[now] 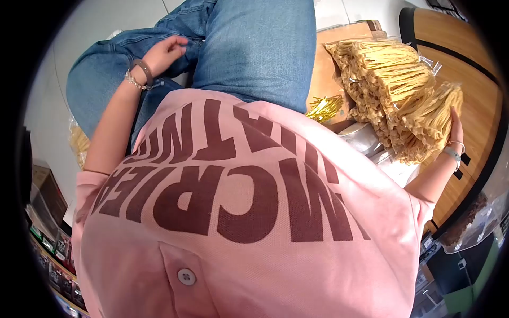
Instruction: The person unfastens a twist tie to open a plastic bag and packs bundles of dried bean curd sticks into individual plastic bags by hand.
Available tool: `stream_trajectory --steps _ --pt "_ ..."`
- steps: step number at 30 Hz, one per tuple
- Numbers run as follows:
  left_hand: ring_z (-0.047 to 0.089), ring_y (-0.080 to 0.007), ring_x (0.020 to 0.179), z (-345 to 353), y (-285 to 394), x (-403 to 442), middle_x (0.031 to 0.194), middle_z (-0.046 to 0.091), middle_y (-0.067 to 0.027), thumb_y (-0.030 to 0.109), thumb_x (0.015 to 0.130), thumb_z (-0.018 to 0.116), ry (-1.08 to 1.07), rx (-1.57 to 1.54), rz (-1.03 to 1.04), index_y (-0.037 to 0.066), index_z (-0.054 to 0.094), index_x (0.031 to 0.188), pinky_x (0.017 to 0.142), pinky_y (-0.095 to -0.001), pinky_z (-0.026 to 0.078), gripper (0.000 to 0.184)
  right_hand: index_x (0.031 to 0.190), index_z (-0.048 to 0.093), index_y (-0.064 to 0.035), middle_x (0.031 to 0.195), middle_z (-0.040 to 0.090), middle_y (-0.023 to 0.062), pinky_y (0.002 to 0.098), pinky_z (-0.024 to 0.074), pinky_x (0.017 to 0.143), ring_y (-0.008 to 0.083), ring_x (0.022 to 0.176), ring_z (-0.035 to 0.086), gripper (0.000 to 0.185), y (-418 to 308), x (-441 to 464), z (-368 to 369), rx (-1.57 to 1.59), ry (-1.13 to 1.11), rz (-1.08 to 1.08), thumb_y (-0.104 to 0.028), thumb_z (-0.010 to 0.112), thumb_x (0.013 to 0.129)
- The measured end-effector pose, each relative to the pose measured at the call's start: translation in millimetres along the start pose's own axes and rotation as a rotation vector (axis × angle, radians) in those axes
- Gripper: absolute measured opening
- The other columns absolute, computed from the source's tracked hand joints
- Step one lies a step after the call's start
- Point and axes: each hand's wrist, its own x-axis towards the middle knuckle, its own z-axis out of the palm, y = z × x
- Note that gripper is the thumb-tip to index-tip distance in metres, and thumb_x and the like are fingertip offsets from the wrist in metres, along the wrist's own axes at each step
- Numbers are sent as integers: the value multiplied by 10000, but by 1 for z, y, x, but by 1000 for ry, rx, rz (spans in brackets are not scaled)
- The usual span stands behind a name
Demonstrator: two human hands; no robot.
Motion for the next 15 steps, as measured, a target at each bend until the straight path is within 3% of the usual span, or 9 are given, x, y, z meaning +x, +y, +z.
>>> stream_trajectory --steps 1,4,10,15 --pt "558 -171 696 1 1 -4 777 596 -65 244 823 574 -61 98 -81 40 540 1086 672 -286 453 335 1075 583 -8 1013 619 104 264 484 724 165 826 611 458 2 9 -6 -18 12 18 -379 597 807" --pt "513 -113 676 3 21 -16 733 559 -32 156 846 550 -116 275 -113 22 530 1094 662 -254 436 283 1074 583 -11 1005 621 104 267 486 718 164 820 612 462 8 17 -26 -122 56 21 -387 592 806" --pt "517 -125 680 1 19 -11 735 560 -42 156 842 548 -101 172 -130 17 522 1101 653 -259 435 296 1071 584 -17 988 626 103 272 490 704 163 810 615 471 -9 18 -34 -423 110 -60 -404 584 803" --pt "514 -121 683 2 21 -11 742 555 -37 145 842 545 -138 195 -144 14 520 1100 653 -256 432 290 1069 584 -21 974 629 103 277 494 693 162 800 617 479 -50 41 -2 -903 100 -141 -418 577 801"
